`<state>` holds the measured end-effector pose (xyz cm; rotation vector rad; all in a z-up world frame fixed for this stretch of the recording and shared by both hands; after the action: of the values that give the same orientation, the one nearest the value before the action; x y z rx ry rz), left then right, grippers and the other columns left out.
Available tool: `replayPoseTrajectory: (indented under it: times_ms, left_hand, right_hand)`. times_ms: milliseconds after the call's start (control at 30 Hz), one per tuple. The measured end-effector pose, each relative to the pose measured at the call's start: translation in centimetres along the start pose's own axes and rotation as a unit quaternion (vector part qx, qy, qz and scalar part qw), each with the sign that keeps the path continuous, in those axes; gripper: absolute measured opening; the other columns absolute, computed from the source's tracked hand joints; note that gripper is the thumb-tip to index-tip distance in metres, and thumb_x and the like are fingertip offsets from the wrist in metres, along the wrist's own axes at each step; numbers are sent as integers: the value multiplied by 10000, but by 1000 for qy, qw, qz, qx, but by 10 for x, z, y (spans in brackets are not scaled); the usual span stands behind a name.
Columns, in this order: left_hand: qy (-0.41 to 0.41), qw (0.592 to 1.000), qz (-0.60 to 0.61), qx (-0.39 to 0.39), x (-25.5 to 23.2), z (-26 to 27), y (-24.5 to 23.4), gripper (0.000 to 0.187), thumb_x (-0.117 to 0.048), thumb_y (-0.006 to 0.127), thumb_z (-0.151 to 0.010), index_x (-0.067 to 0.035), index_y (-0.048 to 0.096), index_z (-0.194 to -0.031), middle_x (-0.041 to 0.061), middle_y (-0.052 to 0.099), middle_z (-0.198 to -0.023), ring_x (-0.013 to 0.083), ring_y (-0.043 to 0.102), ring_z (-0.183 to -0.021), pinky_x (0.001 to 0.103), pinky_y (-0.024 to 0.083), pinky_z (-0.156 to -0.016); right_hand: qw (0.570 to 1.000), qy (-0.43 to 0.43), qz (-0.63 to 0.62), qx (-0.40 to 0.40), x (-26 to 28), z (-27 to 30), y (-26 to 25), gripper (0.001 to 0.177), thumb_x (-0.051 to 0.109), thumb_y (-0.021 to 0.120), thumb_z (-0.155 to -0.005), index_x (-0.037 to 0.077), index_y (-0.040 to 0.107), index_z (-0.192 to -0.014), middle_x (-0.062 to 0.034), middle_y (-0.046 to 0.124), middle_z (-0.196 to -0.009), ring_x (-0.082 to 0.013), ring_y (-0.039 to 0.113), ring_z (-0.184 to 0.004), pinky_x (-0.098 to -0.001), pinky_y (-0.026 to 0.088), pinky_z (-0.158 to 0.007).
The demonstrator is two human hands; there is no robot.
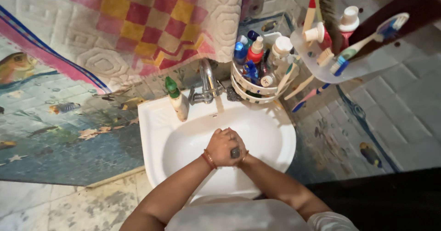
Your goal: The person picks up a cloth from a sink, attaches it to a mop handle, and mops the marble floor in a bedroom before returning to the sink to wash the cloth under running water.
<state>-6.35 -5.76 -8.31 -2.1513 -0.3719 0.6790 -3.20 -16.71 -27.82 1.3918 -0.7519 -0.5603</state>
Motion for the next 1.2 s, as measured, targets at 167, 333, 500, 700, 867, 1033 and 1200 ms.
replayPoseTrajectory:
  times_ms: [167, 333, 500, 700, 867, 1033, 1200]
  left_hand:
    - [-18, 998, 61, -21, 1, -8, 8, 198, -346, 838, -672, -184, 725, -687, 24, 709, -852, 256, 638, -866, 411, 449, -749]
    - [-209, 951, 148, -171, 49, 23, 48, 229, -254, 835, -698, -95, 710, -807, 78, 703, -898, 282, 656, -876, 397, 520, -823]
    - [-527, 625, 394, -420, 114, 50, 78, 220, -230, 777, -871, -22, 714, -903, 122, 719, -904, 255, 626, -835, 376, 521, -773]
    - [-578, 405, 541, -458, 87, 36, 50, 230, -230, 675, -871, -59, 687, -1025, 107, 719, -984, 225, 694, -816, 381, 561, -798]
    - [-517, 643, 433, -362, 72, 32, 71, 233, -193, 781, -894, 19, 685, -882, 150, 686, -898, 210, 612, -788, 348, 509, -750]
    - [-409, 807, 282, -319, 48, 21, 61, 162, -158, 763, -818, -33, 663, -845, 108, 694, -869, 221, 634, -813, 353, 520, -774]
    - [-268, 928, 89, -244, 10, -15, 27, 200, -155, 775, -716, -53, 614, -775, 123, 649, -848, 322, 630, -842, 398, 535, -780]
  right_hand:
    - [903, -344, 232, 114, -8, -5, -9, 283, 343, 461, -1126, 124, 622, -1206, -40, 632, -1211, -207, 604, -1232, -408, 483, -1136]
    - [980, -78, 74, -165, -8, 3, 65, 468, 521, 360, -1040, 168, 575, -1258, -65, 637, -1271, -261, 585, -1235, -477, 470, -1067]
    - [971, -94, 153, -156, -9, 0, 88, 802, 715, 286, -937, 176, 400, -1520, -77, 516, -1502, -287, 486, -1389, -497, 430, -1116]
    - [579, -377, 720, -65, -7, 13, 95, 973, 715, 360, -1021, 19, 146, -1666, -210, 242, -1700, -314, 271, -1563, -478, 223, -1257]
    - [706, -380, 591, -80, 3, 13, 99, 930, 653, 515, -995, -16, 312, -1609, -183, 502, -1489, -280, 491, -1356, -401, 366, -1170]
    - [837, -328, 409, -158, 1, 2, 54, 724, 600, 439, -1025, 28, 498, -1465, -115, 640, -1307, -232, 601, -1219, -351, 459, -1081]
    - [970, -235, 47, 44, 9, -15, -4, 281, 326, 440, -1144, 79, 574, -1150, -116, 621, -1181, -273, 611, -1118, -440, 495, -998]
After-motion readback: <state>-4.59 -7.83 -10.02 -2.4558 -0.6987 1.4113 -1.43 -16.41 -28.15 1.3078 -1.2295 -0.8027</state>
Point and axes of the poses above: each hand's wrist, its own z-axis away from the middle knuckle, its own y-axis out of the palm, x = y × z, the point moved 2 cm from there along -z, towards the middle knuckle
